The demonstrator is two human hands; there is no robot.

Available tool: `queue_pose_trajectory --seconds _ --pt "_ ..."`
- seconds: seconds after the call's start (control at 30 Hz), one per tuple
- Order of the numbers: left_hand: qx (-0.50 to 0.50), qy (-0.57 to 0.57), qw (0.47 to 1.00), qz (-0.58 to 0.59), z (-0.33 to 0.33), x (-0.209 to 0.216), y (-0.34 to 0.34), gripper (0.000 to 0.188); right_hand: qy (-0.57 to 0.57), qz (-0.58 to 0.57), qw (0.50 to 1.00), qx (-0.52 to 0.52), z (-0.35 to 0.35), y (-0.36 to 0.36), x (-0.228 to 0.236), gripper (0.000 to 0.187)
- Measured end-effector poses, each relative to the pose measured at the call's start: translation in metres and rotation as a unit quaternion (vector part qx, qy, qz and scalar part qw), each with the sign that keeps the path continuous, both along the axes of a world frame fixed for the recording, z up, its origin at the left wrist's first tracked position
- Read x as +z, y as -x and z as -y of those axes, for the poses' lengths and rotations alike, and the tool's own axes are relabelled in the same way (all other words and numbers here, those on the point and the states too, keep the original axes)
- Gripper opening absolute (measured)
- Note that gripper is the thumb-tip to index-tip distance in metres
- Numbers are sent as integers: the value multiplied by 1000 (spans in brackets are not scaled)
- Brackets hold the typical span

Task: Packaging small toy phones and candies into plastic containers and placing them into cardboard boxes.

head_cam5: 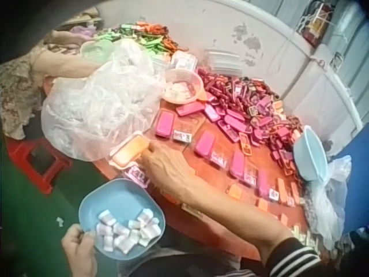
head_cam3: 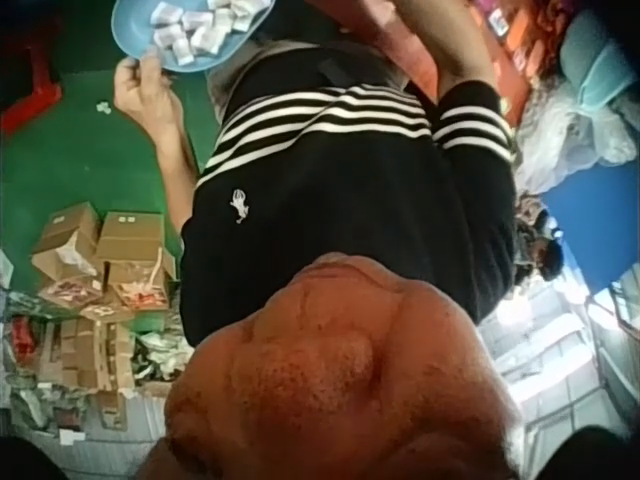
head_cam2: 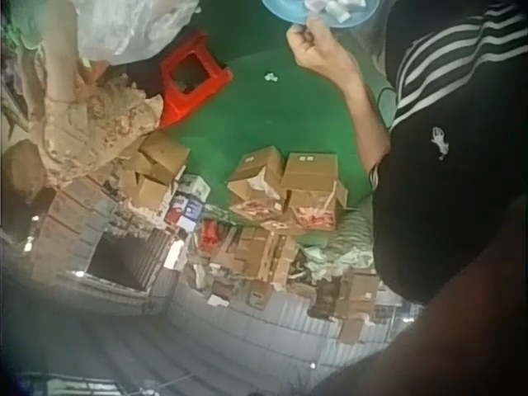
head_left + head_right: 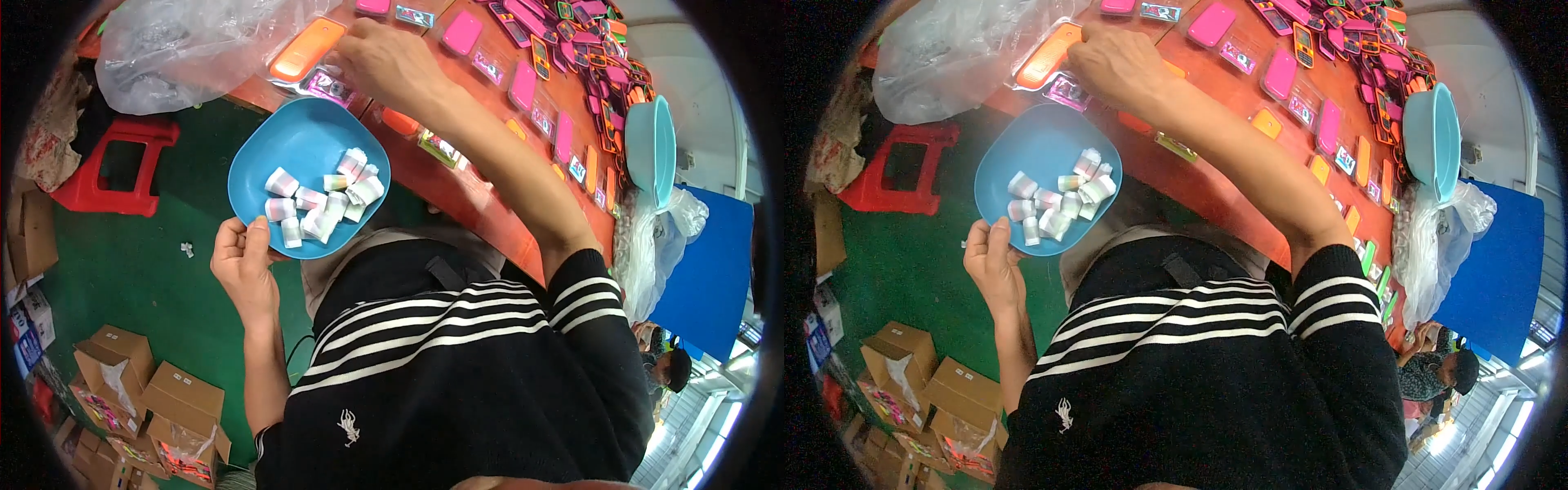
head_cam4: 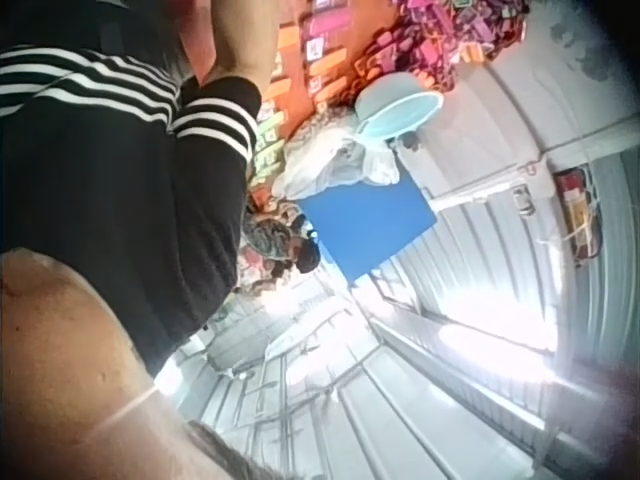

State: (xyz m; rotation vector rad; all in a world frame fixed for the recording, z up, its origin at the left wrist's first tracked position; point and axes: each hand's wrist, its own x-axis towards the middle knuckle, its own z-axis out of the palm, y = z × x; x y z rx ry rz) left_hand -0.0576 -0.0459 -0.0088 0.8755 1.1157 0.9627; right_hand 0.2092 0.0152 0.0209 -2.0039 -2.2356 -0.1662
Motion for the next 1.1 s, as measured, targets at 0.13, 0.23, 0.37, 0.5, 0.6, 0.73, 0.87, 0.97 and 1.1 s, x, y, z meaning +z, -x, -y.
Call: queue_pose_trajectory --seconds 0.13,0.23,0.37,0.5,0.6,0.73,0.87,0.97,1.1 --pt "-36 -2 999 2 -1 1 1 8 52 -194 966 162 39 13 25 19" --pt "-43 -11 999 -11 -4 2 -1 7 151 -218 946 186 62 29 47 20" --pt "-53 -12 998 9 -5 7 -6 7 213 -200 947 130 71 34 48 21" --pt "-40 -20 999 3 1 8 -12 10 233 -214 940 123 71 36 47 18" --pt "-23 -21 999 7 2 2 -9 14 224 -399 885 80 69 30 52 17" --pt "-52 -5 999 2 3 -6 7 6 141 -493 858 -38 55 12 52 17" --pt "-38 -9 999 -9 4 -10 12 6 -37 -246 963 99 29 -20 12 12" --pt "-29 -1 1000 5 5 -6 11 7 -32 -58 989 131 19 -28 -1 13" --pt "-30 -8 999 9 6 -11 13 7 -46 -99 977 181 16 -36 -13 17"
